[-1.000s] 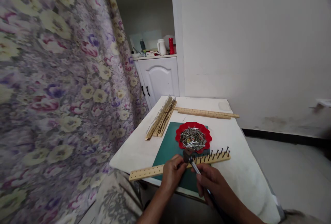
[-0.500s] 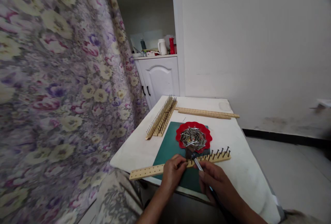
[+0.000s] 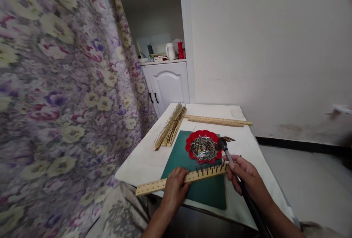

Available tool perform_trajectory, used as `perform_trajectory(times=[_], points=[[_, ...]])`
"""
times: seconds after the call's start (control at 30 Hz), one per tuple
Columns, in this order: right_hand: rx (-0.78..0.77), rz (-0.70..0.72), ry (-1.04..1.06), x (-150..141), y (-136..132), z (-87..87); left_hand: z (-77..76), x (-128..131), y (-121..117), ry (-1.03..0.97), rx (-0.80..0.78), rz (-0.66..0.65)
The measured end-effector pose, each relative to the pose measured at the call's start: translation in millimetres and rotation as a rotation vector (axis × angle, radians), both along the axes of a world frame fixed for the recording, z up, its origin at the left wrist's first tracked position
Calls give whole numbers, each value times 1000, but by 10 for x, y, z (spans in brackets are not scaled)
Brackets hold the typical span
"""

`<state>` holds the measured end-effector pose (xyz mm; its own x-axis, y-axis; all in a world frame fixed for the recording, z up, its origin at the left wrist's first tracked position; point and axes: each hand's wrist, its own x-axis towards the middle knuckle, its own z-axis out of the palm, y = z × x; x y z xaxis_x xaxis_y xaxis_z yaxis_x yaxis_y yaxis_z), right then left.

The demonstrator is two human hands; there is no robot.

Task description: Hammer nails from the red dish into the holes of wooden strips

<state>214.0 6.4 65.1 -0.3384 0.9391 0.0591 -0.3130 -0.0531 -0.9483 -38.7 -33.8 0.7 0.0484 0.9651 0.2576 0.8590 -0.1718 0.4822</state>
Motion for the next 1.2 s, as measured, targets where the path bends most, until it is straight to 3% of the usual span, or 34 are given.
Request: perform_trajectory(times=[0.27,0.5,0.6,0.7,0.9,1.03,1.2], points=[[3,-18,6,34,14,19,22,163,49,-11,-29,14],[-3,-37,22,72,60,14,180,26,82,-124,-21,-26],[-4,-44,33,77,74,6,335,9,266,-170,21,-70],[-6,-42,41,59,73,3,458,110,582,-91,9,-145],[-10,-31,46,22,84,-3,442,383,1190,200,-178,-93],[-16,-37,46,22,100,0,379,418,1346,235,-239,-52],[-24,-32,42,9,91,-13,375,394,1358,248,-280,-24]])
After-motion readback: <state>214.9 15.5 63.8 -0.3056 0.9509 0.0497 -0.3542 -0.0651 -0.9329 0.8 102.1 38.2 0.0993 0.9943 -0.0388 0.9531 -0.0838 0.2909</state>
